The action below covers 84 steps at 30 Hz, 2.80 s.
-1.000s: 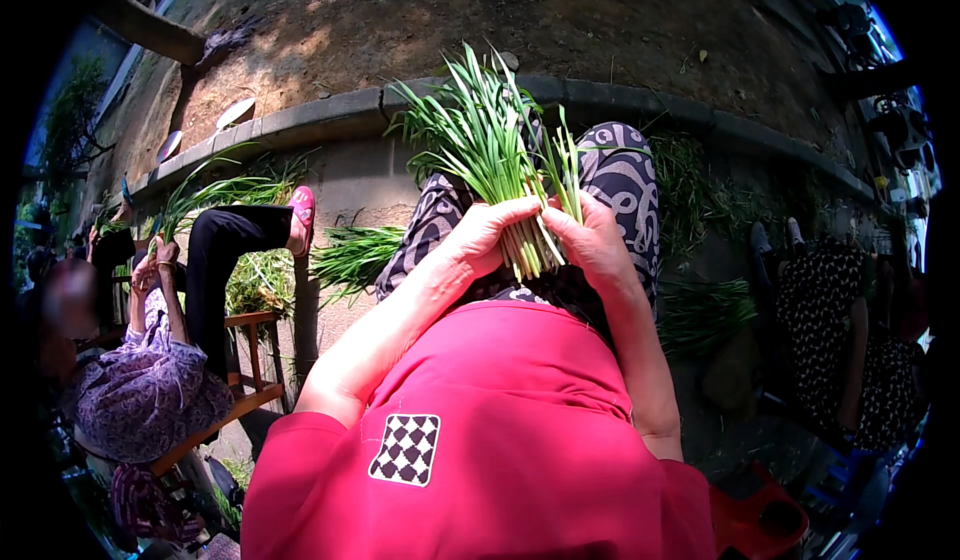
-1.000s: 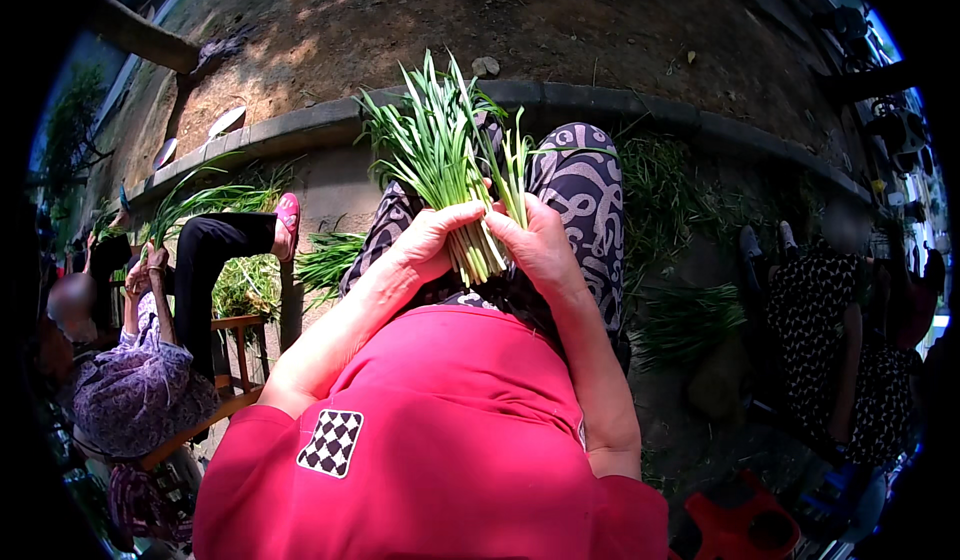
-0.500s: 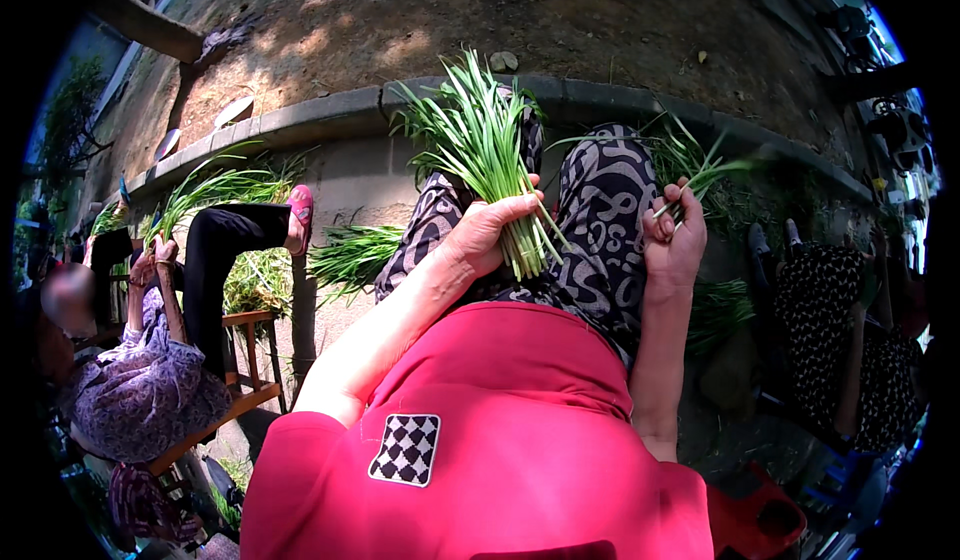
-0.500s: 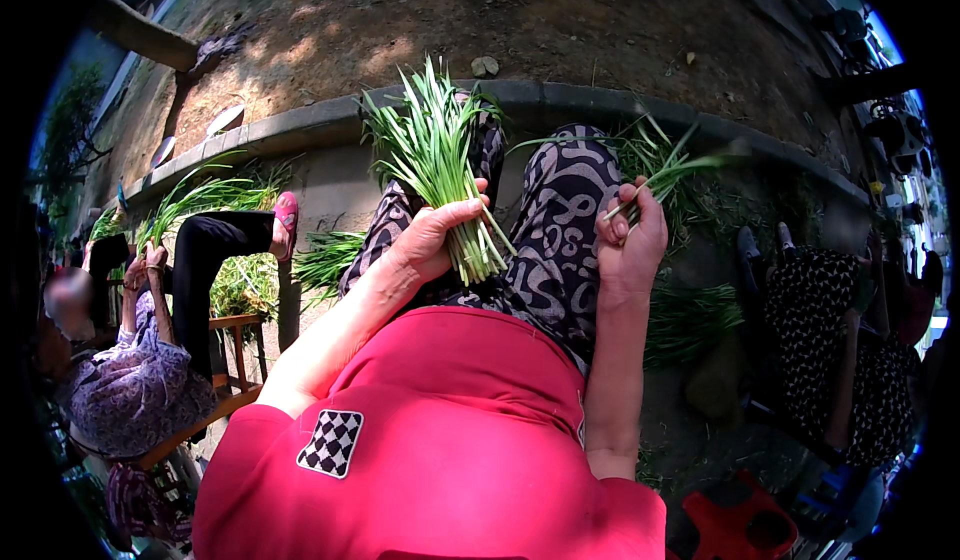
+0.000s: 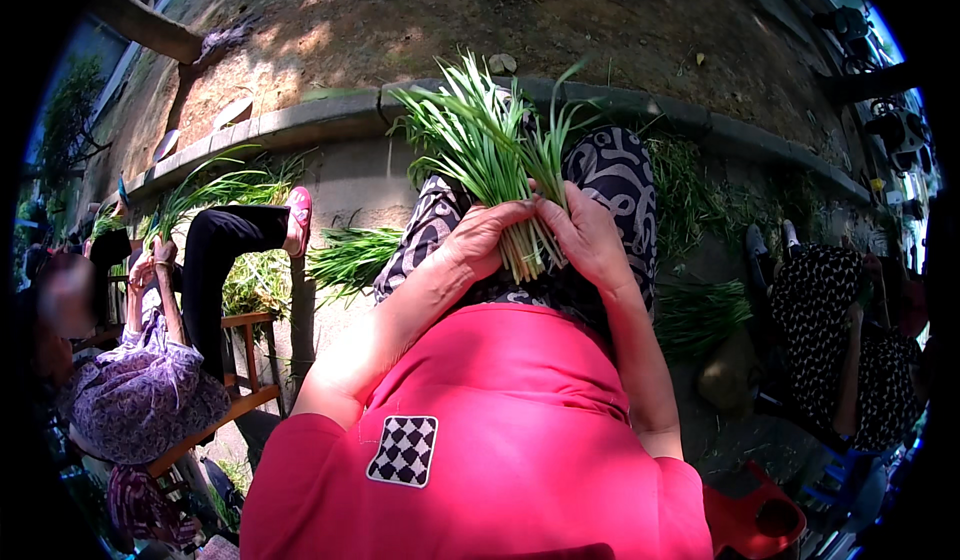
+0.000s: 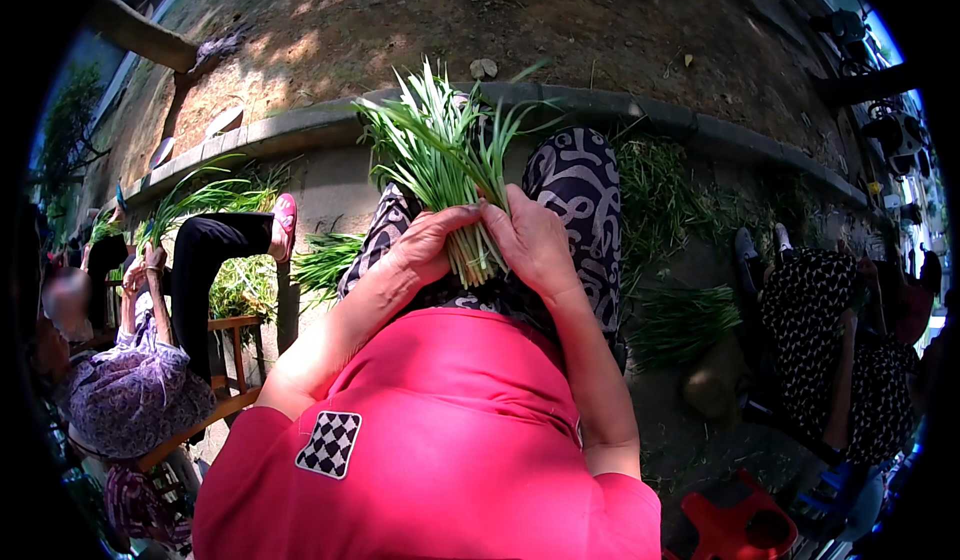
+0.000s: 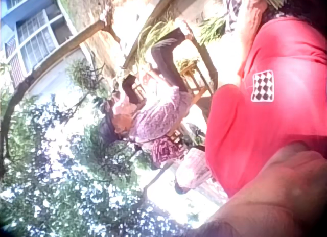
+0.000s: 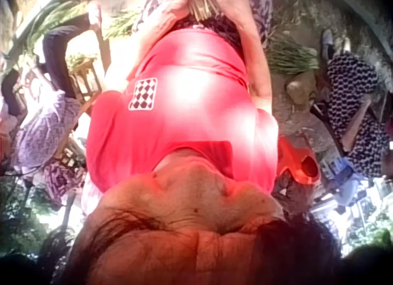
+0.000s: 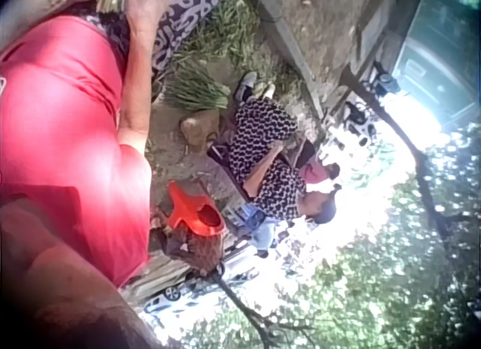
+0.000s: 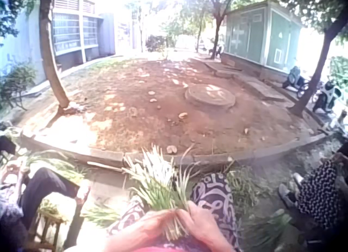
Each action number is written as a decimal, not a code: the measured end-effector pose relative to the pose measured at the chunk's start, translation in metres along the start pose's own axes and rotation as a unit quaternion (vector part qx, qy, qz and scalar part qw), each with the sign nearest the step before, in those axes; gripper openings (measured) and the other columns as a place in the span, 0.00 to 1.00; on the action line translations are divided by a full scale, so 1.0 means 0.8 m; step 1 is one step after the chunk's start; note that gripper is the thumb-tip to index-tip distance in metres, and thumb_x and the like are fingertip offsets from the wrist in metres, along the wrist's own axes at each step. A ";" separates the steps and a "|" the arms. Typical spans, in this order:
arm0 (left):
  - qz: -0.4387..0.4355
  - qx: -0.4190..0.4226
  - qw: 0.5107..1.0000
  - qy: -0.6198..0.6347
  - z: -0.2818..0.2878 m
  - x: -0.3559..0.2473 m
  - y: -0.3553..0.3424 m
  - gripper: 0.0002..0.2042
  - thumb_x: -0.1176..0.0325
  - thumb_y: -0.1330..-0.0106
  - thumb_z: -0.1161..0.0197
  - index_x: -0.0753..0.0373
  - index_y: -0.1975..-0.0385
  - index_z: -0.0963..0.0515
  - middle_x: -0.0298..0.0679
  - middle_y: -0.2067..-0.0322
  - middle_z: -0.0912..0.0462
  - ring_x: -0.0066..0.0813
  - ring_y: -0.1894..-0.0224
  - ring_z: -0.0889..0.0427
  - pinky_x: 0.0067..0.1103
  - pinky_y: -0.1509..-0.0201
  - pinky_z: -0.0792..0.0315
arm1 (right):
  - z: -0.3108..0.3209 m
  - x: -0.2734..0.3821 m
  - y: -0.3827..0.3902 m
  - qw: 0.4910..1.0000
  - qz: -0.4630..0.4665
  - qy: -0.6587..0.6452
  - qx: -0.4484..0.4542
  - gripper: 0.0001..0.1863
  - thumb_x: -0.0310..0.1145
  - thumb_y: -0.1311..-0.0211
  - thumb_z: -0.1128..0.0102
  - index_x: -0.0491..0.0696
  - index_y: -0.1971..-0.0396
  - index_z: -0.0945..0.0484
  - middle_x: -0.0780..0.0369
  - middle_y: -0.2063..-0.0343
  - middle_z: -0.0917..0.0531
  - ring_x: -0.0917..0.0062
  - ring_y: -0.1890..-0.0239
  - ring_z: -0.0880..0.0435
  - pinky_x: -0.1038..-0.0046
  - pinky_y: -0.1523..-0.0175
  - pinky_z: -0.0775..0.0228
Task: The person sorts through bunches of chives by hand, picking up individual stalks and arranging them into a organized bundle while seated.
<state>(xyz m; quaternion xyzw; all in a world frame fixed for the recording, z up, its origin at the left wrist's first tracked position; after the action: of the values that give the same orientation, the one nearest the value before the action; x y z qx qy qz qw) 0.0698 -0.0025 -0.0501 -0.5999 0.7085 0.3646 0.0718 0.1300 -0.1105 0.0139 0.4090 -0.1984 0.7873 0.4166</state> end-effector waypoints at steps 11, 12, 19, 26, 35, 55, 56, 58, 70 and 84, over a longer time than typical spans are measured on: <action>-0.024 0.034 0.999 -0.018 0.002 -0.002 -0.009 0.15 0.71 0.36 0.39 0.64 0.50 0.25 0.38 0.57 0.18 0.29 0.58 0.18 0.27 0.53 0.23 | -0.010 0.004 -0.003 0.962 0.016 -0.266 0.055 0.19 0.33 0.37 0.41 0.39 0.49 0.28 0.61 0.63 0.18 0.79 0.60 0.20 0.76 0.53 0.30; -0.024 0.035 0.999 -0.019 -0.001 -0.003 -0.009 0.15 0.71 0.36 0.39 0.64 0.50 0.25 0.38 0.57 0.18 0.29 0.58 0.18 0.27 0.52 0.23 | -0.011 0.006 -0.001 0.958 0.005 -0.277 0.068 0.21 0.33 0.37 0.40 0.39 0.48 0.29 0.62 0.62 0.18 0.81 0.59 0.21 0.77 0.52 0.30; -0.024 0.030 0.999 -0.006 -0.004 -0.006 -0.006 0.17 0.72 0.39 0.36 0.62 0.50 0.26 0.37 0.62 0.18 0.25 0.61 0.19 0.26 0.55 0.23 | -0.016 -0.004 -0.003 0.927 -0.009 -0.358 0.107 0.19 0.32 0.36 0.41 0.41 0.48 0.27 0.66 0.63 0.20 0.85 0.60 0.23 0.81 0.53 0.31; -0.020 0.002 1.000 -0.017 -0.002 -0.008 -0.002 0.20 0.73 0.41 0.34 0.61 0.49 0.28 0.33 0.69 0.21 0.26 0.65 0.19 0.26 0.59 0.22 | 0.057 -0.073 -0.002 0.828 -0.110 -0.534 -0.129 0.08 0.35 0.31 0.48 0.46 0.64 0.27 0.68 0.72 0.24 0.87 0.74 0.27 0.84 0.70 0.35; -0.006 0.001 1.000 -0.010 -0.006 -0.005 -0.005 0.19 0.73 0.41 0.34 0.62 0.50 0.29 0.36 0.71 0.22 0.29 0.70 0.20 0.26 0.64 0.23 | 0.093 -0.084 0.019 0.626 -0.070 -0.767 -0.124 0.10 0.39 0.31 0.48 0.47 0.66 0.28 0.71 0.85 0.38 0.87 0.88 0.43 0.83 0.85 0.52; -0.001 0.023 1.000 -0.009 -0.003 -0.003 -0.008 0.17 0.70 0.38 0.35 0.60 0.49 0.28 0.31 0.71 0.21 0.24 0.68 0.19 0.26 0.62 0.21 | 0.073 -0.068 0.008 0.688 -0.079 -0.721 0.004 0.10 0.34 0.30 0.52 0.44 0.60 0.29 0.68 0.78 0.30 0.86 0.84 0.37 0.84 0.81 0.45; -0.010 0.021 1.000 -0.007 -0.001 -0.004 -0.006 0.17 0.70 0.38 0.35 0.60 0.49 0.28 0.31 0.70 0.22 0.24 0.68 0.19 0.27 0.62 0.22 | 0.097 -0.083 0.010 0.646 -0.037 -0.762 -0.035 0.09 0.34 0.29 0.53 0.43 0.60 0.29 0.67 0.76 0.30 0.84 0.81 0.36 0.83 0.79 0.43; -0.014 0.017 1.000 -0.002 0.001 -0.002 -0.010 0.18 0.70 0.38 0.35 0.60 0.48 0.28 0.31 0.70 0.22 0.24 0.68 0.20 0.27 0.62 0.22 | 0.146 -0.111 0.023 0.586 0.021 -0.797 -0.143 0.09 0.32 0.29 0.52 0.42 0.61 0.29 0.65 0.74 0.30 0.82 0.78 0.35 0.80 0.75 0.40; -0.020 0.023 0.999 0.023 0.005 0.001 -0.013 0.16 0.72 0.38 0.36 0.62 0.51 0.28 0.34 0.68 0.20 0.25 0.65 0.19 0.25 0.60 0.22 | 0.021 -0.039 0.010 0.844 -0.124 -0.522 -0.013 0.12 0.35 0.40 0.36 0.49 0.63 0.29 0.69 0.77 0.26 0.92 0.89 0.40 0.86 0.87 0.54; -0.023 0.029 0.999 -0.009 -0.002 -0.006 -0.007 0.13 0.68 0.38 0.35 0.61 0.54 0.24 0.36 0.64 0.19 0.24 0.65 0.20 0.24 0.60 0.22 | -0.016 -0.012 0.009 0.829 -0.141 -0.526 0.126 0.12 0.32 0.40 0.44 0.43 0.57 0.26 0.69 0.80 0.27 0.90 0.89 0.40 0.85 0.86 0.52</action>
<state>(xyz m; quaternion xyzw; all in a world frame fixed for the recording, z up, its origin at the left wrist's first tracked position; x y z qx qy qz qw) 0.0769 0.0004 -0.0488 -0.6103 0.7042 0.3476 0.1043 0.1207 -0.1111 -0.0008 0.8339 -0.2263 0.4040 0.3005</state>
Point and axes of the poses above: each hand's wrist, its own y-axis away from the middle knuckle, its own z-axis out of the back of the hand, x = y × z, the point moved 8 cm from there along -y, towards the middle knuckle
